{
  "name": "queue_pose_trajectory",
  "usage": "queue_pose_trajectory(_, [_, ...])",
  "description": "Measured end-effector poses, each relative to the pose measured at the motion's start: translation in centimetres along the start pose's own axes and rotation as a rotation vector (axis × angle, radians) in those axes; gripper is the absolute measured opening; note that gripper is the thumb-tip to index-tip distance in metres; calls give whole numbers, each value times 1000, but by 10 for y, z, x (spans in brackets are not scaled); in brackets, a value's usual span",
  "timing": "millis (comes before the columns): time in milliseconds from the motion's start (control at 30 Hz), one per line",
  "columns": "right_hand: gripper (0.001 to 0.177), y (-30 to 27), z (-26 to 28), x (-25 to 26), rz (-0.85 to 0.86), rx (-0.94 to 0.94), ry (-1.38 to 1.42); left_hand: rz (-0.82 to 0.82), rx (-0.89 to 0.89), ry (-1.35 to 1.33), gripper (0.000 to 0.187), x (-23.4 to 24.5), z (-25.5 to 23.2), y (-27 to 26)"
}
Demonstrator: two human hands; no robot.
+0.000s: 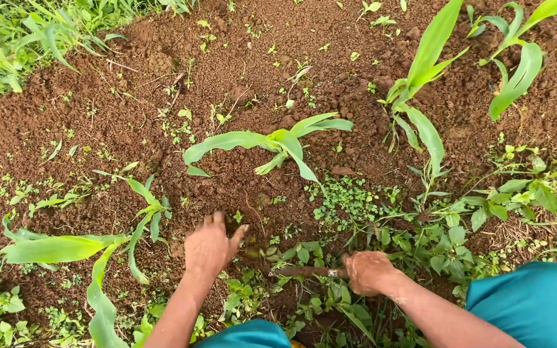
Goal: The person weeds around small corn plants in a garden bed. They use a small hand hoe to loosen the soil and remove weeds, and also pull weeds by hand, discarding them to the side.
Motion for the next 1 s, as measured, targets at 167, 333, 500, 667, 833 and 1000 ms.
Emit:
queue_pose_trajectory(167, [12,-19,5,27,-71,44,142,57,-148,250,19,-13,-20,34])
queue_pose_trajectory(333, [42,-42,-19,113,-925,131,383,314,-263,58,36,80,-92,-40])
queue_pose_trajectory(500, [64,0,-41,121,-1108,130,247,360,-373,-191,33,114,-135,-89])
queue_pose_trajectory(667, [27,-19,-30,125,-888,211,544,456,-311,-311,56,106,-146,-95])
queue_pose_trajectory(833, [34,-27,9,87,-731,364,206,400,-167,-151,60,74,-103,-59])
queue_pose_trajectory(1000, [57,-7,16,-8,-149,184,-542,282,-40,-309,56,83,-73,-33])
Point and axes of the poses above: each hand's wrist, its own y-axis towards the middle knuckle, its own x-axis out of the back of the hand, z = x × y, the point moved 5 cm from there along y, towards the middle knuckle, and after that the axes turned 7 degrees about y, right-handed, at the moved point
